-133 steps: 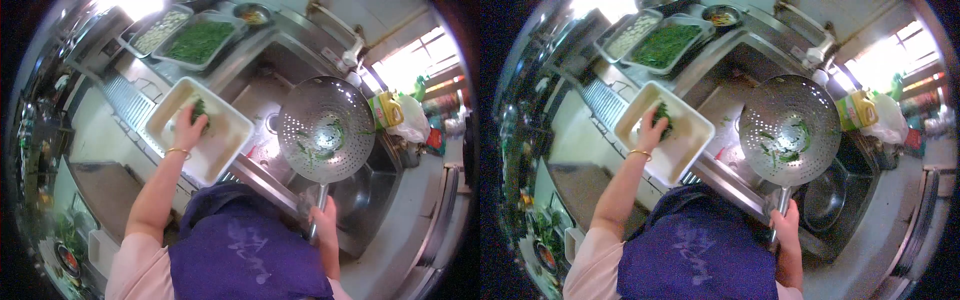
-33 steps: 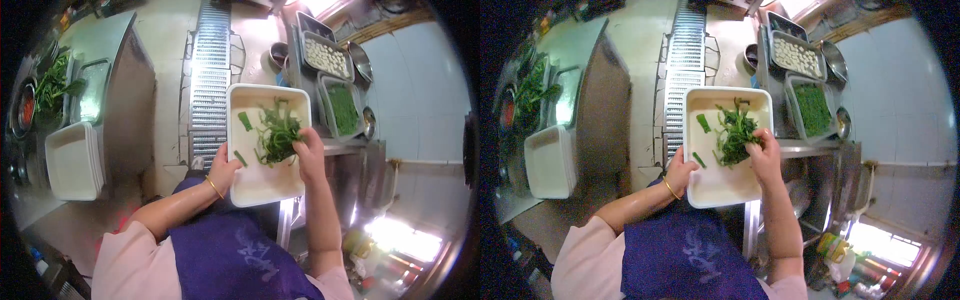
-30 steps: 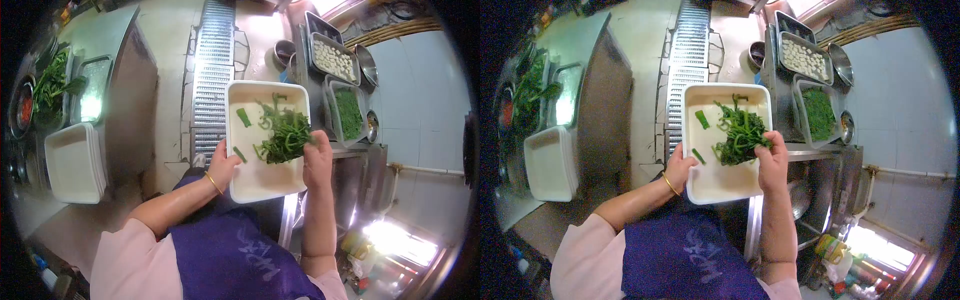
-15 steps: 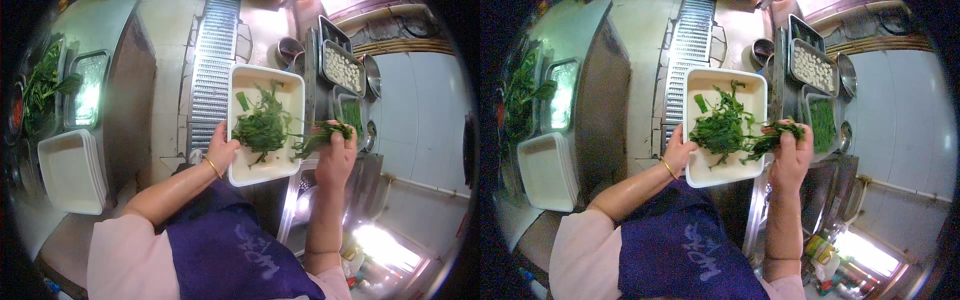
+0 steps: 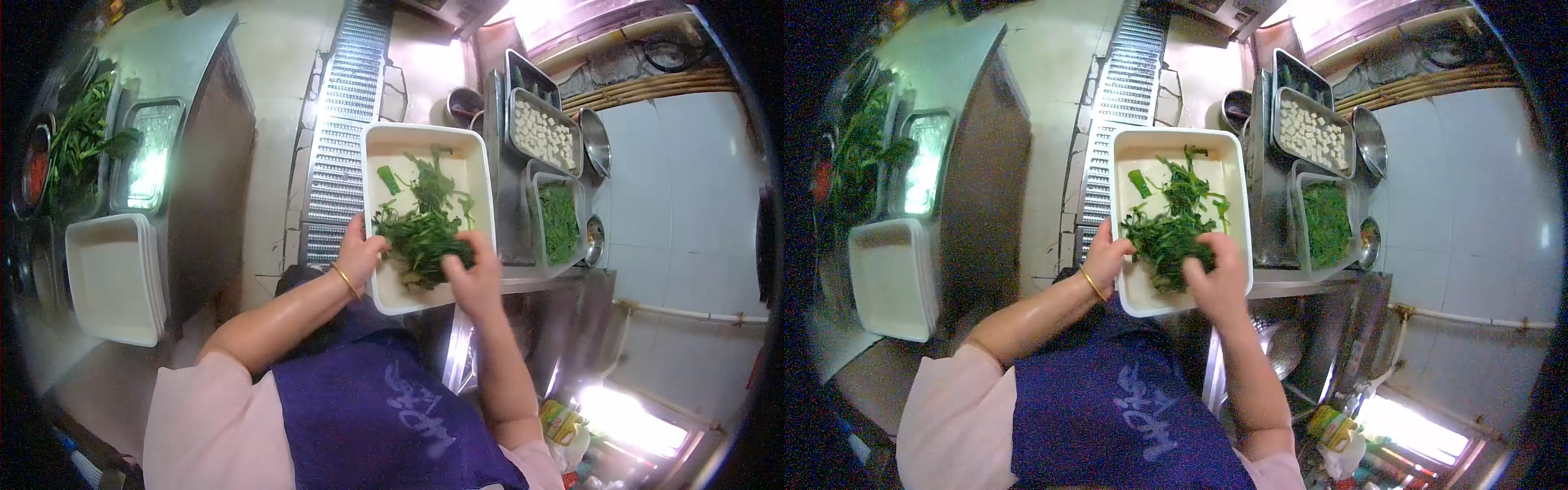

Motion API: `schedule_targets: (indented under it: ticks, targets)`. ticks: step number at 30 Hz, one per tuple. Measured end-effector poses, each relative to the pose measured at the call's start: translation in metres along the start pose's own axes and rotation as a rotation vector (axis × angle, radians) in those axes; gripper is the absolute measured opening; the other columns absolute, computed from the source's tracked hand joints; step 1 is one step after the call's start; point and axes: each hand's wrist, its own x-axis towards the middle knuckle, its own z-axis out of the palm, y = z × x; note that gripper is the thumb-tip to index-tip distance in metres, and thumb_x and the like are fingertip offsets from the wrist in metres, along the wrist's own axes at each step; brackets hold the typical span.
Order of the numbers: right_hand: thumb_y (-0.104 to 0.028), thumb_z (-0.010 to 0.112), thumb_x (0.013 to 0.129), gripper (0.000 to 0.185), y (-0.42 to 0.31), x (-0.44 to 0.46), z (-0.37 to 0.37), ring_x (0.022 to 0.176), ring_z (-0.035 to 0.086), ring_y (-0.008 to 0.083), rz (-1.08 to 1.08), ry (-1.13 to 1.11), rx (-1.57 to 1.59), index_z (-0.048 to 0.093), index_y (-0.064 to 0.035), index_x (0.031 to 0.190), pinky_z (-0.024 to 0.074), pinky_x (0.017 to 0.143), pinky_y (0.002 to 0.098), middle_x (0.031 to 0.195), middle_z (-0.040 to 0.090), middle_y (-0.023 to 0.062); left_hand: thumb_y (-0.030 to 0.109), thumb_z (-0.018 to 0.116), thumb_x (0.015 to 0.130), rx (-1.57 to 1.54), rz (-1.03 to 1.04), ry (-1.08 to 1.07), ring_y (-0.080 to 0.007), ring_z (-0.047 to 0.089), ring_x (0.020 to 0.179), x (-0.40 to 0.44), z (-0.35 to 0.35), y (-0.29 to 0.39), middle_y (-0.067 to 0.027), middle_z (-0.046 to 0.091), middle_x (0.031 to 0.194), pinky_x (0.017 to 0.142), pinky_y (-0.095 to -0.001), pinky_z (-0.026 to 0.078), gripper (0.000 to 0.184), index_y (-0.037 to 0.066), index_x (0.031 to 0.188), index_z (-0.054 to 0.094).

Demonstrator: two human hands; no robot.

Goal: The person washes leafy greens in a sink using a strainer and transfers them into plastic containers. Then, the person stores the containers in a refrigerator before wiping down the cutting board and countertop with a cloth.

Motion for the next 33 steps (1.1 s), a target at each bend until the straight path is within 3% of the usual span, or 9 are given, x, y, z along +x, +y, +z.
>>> schedule_targets:
  ticks: [4,9,11,18,21,25,26,31,33]
  targets:
    - [-0.003,0.056,0.069,0.022,-0.016,0.007,-0.047,0.085,0.054,0.0136,0.156,-0.034,0.31,0.053,-0.0002,0.091,0.0439,0.078,0.0268,0.09,0.056,0.0049,-0.007,0.052,0.068,0.015,-0.021,-0.023,-0.019,0.055,0.088,0.001,0.004,0.0,-0.0112,0.056,0.103,0.074,-0.0289,0.047,0.061,-0.001,0.127,0.038]
    - [-0.001,0.051,0.072,0.021,-0.042,0.009,-0.076,0.088,0.055,0.0149,0.168,0.187,0.707,0.056,-0.0018,0.093,0.0425,0.088,0.0283,0.099,0.058,0.006,-0.006,0.052,0.068,0.006,-0.003,-0.044,-0.0193,0.056,0.088,0.002,0.008,-0.007,-0.0123,0.056,0.104,0.075,-0.0288,0.048,0.066,-0.002,0.131,0.034]
    - [-0.001,0.052,0.073,0.019,-0.045,0.012,-0.085,0.091,0.055,0.0143,-0.055,0.215,0.35,0.055,-0.0013,0.092,0.0432,0.088,0.0292,0.097,0.058,0.0059,-0.006,0.052,0.068,0.011,0.007,-0.06,-0.0192,0.057,0.089,0.004,0.007,-0.01,-0.0132,0.056,0.104,0.075,-0.0288,0.048,0.067,-0.003,0.132,0.033]
    - [-0.005,0.06,0.076,0.014,-0.051,0.012,-0.089,0.075,0.052,0.0124,-0.169,0.462,0.397,0.055,-0.0021,0.089,0.0436,0.07,0.0263,0.091,0.058,0.0038,-0.006,0.052,0.069,0.038,-0.024,-0.073,-0.0178,0.057,0.084,0.003,0.011,-0.015,-0.0131,0.057,0.098,0.07,-0.0276,0.048,0.064,-0.002,0.131,0.036]
    - [-0.007,0.059,0.079,0.015,-0.048,0.02,-0.092,0.078,0.053,0.0126,-0.305,0.174,-0.112,0.055,-0.0012,0.092,0.0439,0.074,0.0252,0.089,0.057,0.0042,-0.006,0.051,0.069,0.075,0.023,-0.039,-0.0171,0.057,0.081,0.004,0.012,-0.024,-0.0123,0.058,0.095,0.067,-0.0269,0.047,0.063,-0.001,0.131,0.037]
    - [-0.006,0.06,0.079,0.021,-0.033,0.022,-0.086,0.083,0.052,0.0125,-0.282,0.398,0.24,0.052,-0.0003,0.098,0.0436,0.078,0.0266,0.092,0.056,0.0054,-0.007,0.05,0.069,0.09,-0.024,-0.069,-0.0184,0.057,0.088,0.003,0.012,-0.018,-0.0122,0.057,0.101,0.075,-0.0296,0.048,0.06,0.0,0.127,0.038]
    - [-0.004,0.06,0.078,0.021,-0.038,0.021,-0.086,0.083,0.051,0.0117,-0.282,0.454,0.327,0.052,-0.0006,0.097,0.0433,0.077,0.0262,0.092,0.055,0.0049,-0.006,0.051,0.07,0.078,0.005,-0.061,-0.016,0.056,0.081,0.001,0.01,-0.018,-0.0128,0.059,0.1,0.067,-0.0266,0.047,0.067,-0.002,0.135,0.032]
    - [-0.009,0.064,0.079,0.025,-0.037,0.056,-0.084,0.079,0.052,0.0139,-0.212,0.38,0.403,0.051,-0.0008,0.098,0.0436,0.075,0.0273,0.086,0.055,0.0048,-0.007,0.051,0.07,0.067,0.04,-0.071,-0.0169,0.057,0.086,-0.006,0.011,-0.012,-0.0123,0.058,0.103,0.071,-0.0269,0.048,0.069,-0.002,0.136,0.03]
    - [-0.013,0.067,0.078,0.033,-0.026,0.085,-0.07,0.078,0.059,0.021,-0.331,0.356,-0.103,0.052,-0.001,0.105,0.0465,0.074,0.031,0.089,0.061,0.0118,-0.007,0.051,0.07,0.054,0.034,-0.093,-0.0167,0.057,0.087,-0.011,0.011,-0.009,-0.0119,0.058,0.103,0.071,-0.0268,0.048,0.07,-0.002,0.136,0.03]
